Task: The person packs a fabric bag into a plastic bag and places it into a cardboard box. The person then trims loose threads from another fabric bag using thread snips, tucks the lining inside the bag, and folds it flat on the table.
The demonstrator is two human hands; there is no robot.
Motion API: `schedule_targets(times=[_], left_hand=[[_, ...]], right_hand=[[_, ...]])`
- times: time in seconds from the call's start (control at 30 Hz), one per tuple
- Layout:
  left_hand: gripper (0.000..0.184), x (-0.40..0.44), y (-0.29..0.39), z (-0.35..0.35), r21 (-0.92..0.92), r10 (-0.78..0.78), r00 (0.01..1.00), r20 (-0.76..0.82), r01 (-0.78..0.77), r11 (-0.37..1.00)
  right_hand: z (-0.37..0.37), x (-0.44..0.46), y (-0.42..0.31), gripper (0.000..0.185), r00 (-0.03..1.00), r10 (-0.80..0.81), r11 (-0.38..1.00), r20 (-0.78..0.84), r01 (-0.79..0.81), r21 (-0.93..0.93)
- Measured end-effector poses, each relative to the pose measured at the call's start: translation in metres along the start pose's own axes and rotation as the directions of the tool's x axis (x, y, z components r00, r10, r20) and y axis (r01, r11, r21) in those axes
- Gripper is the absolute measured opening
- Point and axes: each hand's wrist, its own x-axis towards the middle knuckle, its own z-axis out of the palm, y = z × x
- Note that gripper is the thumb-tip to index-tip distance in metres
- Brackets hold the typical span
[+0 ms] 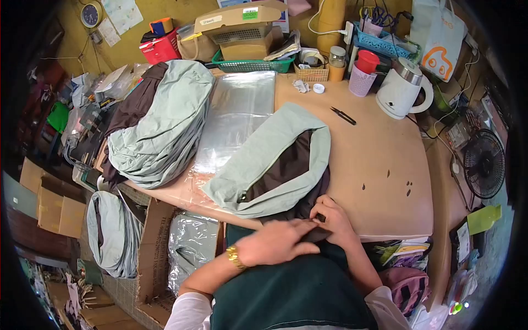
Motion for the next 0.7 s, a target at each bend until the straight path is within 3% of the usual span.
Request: schedule_targets(times=[0.03,0.07,0.1,0.13,0.17,0.2,0.23,0.27,0.3,0.37,0.4,0.43,0.5,0.53,0.57,0.6,0.63,0.67,0.7], left_hand=[[0.039,0.000,0.004,-0.016,0.095,0.040,0.999,-0.004,-0.040,0.995],[0.028,0.004,0.006,-0.035,0.009,-0.013,0.990,-0.142,0.014,1.000],[0.024,0.010,-0.003,-0.040,0.067,-0.006,0.863,-0.504,0.046,0.997],[0.034,0.020,-0.012,-0.055,0.290,0.052,0.813,-0.581,0.148,0.945],[0.034,0.026,-0.038,-0.056,0.293,0.055,0.812,-0.580,0.145,0.945],[0.041,0.033,-0.073,-0.054,0.358,-0.018,0.891,-0.453,0.201,0.912],[0.048,0.037,-0.080,-0.055,0.428,-0.104,0.941,-0.321,0.242,0.871],[0.057,0.036,-0.081,-0.050,0.407,-0.126,0.975,-0.183,0.191,0.893],[0.065,0.040,-0.076,-0.049,0.247,-0.030,0.998,-0.058,0.043,0.968],[0.073,0.046,-0.051,-0.033,0.114,0.309,0.939,-0.149,-0.294,0.949],[0.073,0.046,-0.047,-0.022,0.098,0.303,0.933,-0.195,-0.289,0.952],[0.073,0.047,-0.044,-0.011,0.081,0.296,0.924,-0.241,-0.285,0.955],[0.070,0.047,-0.054,0.002,0.246,-0.004,0.934,-0.357,0.097,0.964],[0.058,0.041,-0.063,0.003,0.249,0.044,0.930,-0.366,0.053,0.967],[0.058,0.033,-0.069,-0.004,0.255,0.050,0.929,-0.367,0.049,0.966],[0.049,0.025,-0.075,-0.011,0.344,0.053,0.931,-0.362,0.081,0.936],[0.041,0.020,-0.078,-0.014,0.427,0.051,0.934,-0.353,0.113,0.897],[0.030,0.020,-0.073,-0.017,0.429,0.042,0.926,-0.376,0.134,0.893],[0.030,0.022,-0.068,-0.015,0.425,0.038,0.927,-0.372,0.133,0.895]], right_hand=[[-0.003,0.000,0.000,0.024,0.999,0.025,0.996,-0.047,-0.021,0.087],[-0.004,-0.002,-0.001,0.019,0.994,0.053,0.984,-0.092,-0.037,0.176],[-0.002,-0.002,-0.001,0.019,0.994,0.056,0.984,-0.094,-0.039,0.175],[0.003,-0.002,0.001,0.019,0.985,0.076,0.975,-0.152,-0.041,0.220],[0.008,-0.001,0.004,0.019,0.973,0.096,0.963,-0.208,-0.038,0.265],[0.015,-0.001,0.007,0.019,0.973,0.093,0.964,-0.210,-0.035,0.265],[0.022,0.000,0.011,0.017,0.949,0.190,0.945,-0.253,-0.107,0.309],[0.027,0.004,0.017,0.016,0.913,0.282,0.920,-0.294,-0.170,0.354],[0.032,0.010,0.024,0.016,0.911,0.277,0.922,-0.304,-0.162,0.352],[0.045,0.013,0.031,0.013,0.761,0.538,0.582,-0.361,-0.027,0.813],[0.039,0.021,0.012,0.023,0.758,0.609,0.230,-0.234,0.114,0.967],[0.043,0.028,0.010,0.032,0.722,0.684,0.022,-0.104,0.121,0.992],[0.038,0.031,0.029,0.032,0.908,0.414,0.291,-0.067,-0.062,0.955],[0.015,0.026,0.018,0.031,0.948,0.276,0.597,-0.157,-0.041,0.801],[-0.009,0.020,0.007,0.031,0.961,0.131,0.830,-0.244,0.028,0.557],[-0.047,0.019,-0.022,0.033,0.964,0.223,0.936,-0.148,-0.169,0.309],[-0.066,0.019,-0.036,0.034,0.937,0.341,0.940,-0.080,-0.340,0.022],[-0.064,0.021,-0.037,0.042,0.880,0.427,0.851,-0.205,-0.316,0.419],[-0.058,0.027,-0.047,0.042,0.878,0.434,0.849,-0.203,-0.322,0.420]])
